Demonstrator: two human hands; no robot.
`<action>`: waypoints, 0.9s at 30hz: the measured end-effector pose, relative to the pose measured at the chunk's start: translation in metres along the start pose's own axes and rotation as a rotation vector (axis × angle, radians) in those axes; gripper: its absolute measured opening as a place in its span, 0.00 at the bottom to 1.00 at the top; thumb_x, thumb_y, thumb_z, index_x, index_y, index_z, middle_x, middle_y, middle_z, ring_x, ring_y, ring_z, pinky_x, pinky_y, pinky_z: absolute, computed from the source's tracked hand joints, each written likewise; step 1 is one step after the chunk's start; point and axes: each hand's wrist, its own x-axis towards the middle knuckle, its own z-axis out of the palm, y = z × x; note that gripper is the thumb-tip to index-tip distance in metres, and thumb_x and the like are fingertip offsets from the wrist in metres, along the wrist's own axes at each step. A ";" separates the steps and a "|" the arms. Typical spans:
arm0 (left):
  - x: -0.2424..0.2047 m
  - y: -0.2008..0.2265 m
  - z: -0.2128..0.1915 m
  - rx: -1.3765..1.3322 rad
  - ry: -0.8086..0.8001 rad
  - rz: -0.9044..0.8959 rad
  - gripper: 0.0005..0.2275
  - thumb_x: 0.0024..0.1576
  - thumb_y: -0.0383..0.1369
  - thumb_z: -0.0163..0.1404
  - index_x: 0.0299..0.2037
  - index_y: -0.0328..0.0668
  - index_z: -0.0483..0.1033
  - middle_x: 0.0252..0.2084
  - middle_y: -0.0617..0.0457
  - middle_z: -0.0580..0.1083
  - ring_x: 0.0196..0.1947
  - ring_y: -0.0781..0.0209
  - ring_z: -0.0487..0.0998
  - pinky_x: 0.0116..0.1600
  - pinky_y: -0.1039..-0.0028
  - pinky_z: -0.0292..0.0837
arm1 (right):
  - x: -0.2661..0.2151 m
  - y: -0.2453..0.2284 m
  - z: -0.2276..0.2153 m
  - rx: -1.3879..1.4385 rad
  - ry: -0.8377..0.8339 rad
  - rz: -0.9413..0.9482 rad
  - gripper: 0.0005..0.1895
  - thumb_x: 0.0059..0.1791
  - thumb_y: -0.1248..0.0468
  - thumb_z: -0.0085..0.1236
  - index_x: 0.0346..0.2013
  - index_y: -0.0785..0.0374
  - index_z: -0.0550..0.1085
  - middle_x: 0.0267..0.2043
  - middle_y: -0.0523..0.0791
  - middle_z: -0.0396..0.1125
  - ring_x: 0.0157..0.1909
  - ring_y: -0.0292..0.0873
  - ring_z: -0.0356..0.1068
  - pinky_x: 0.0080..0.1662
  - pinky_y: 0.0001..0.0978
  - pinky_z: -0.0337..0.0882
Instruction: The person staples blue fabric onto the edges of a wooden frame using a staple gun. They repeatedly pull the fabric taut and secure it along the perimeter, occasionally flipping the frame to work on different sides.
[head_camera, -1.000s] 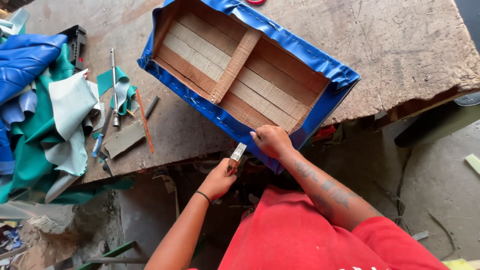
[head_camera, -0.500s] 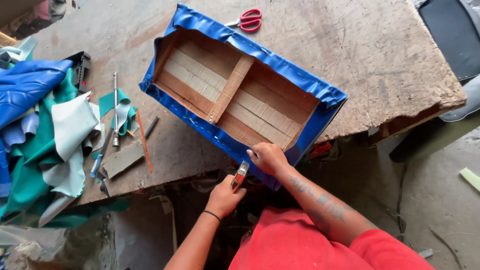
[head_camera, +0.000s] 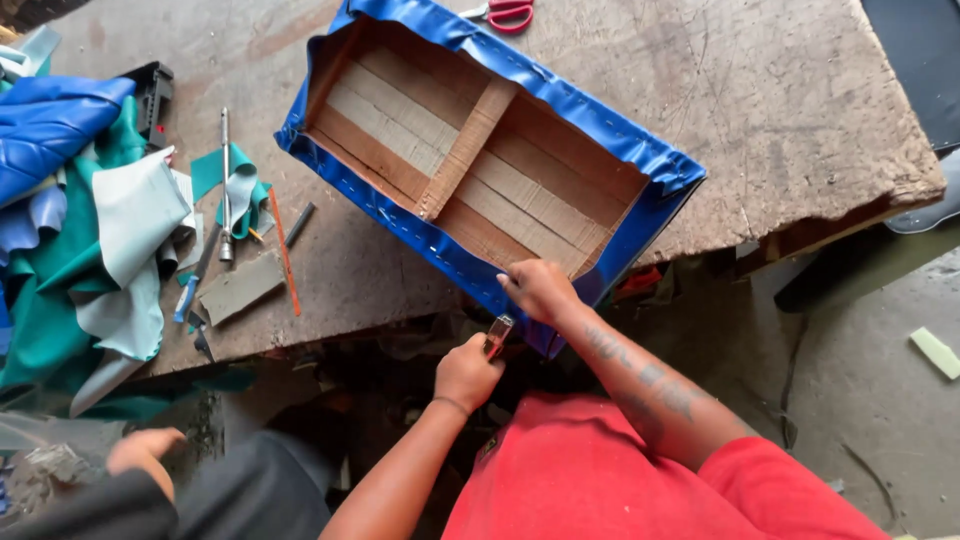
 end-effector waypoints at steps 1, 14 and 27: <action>-0.001 0.000 -0.001 0.000 -0.007 -0.006 0.10 0.52 0.43 0.48 0.39 0.53 0.73 0.35 0.44 0.79 0.46 0.41 0.81 0.53 0.55 0.75 | 0.000 0.001 0.003 0.003 -0.008 0.004 0.19 0.49 0.44 0.51 0.26 0.54 0.74 0.31 0.50 0.71 0.43 0.59 0.74 0.45 0.51 0.75; -0.004 0.002 -0.002 -0.034 -0.027 -0.006 0.13 0.50 0.46 0.51 0.39 0.51 0.73 0.35 0.42 0.78 0.47 0.40 0.81 0.51 0.55 0.75 | 0.002 -0.002 -0.006 -0.008 -0.070 0.049 0.18 0.49 0.43 0.52 0.27 0.52 0.75 0.32 0.50 0.73 0.44 0.58 0.75 0.45 0.50 0.75; -0.010 0.012 0.020 -0.104 -0.060 -0.052 0.12 0.50 0.45 0.48 0.38 0.53 0.76 0.35 0.44 0.79 0.47 0.40 0.81 0.52 0.57 0.75 | 0.005 0.001 -0.005 -0.032 -0.079 0.038 0.21 0.50 0.41 0.53 0.27 0.54 0.75 0.31 0.52 0.72 0.42 0.61 0.74 0.44 0.52 0.75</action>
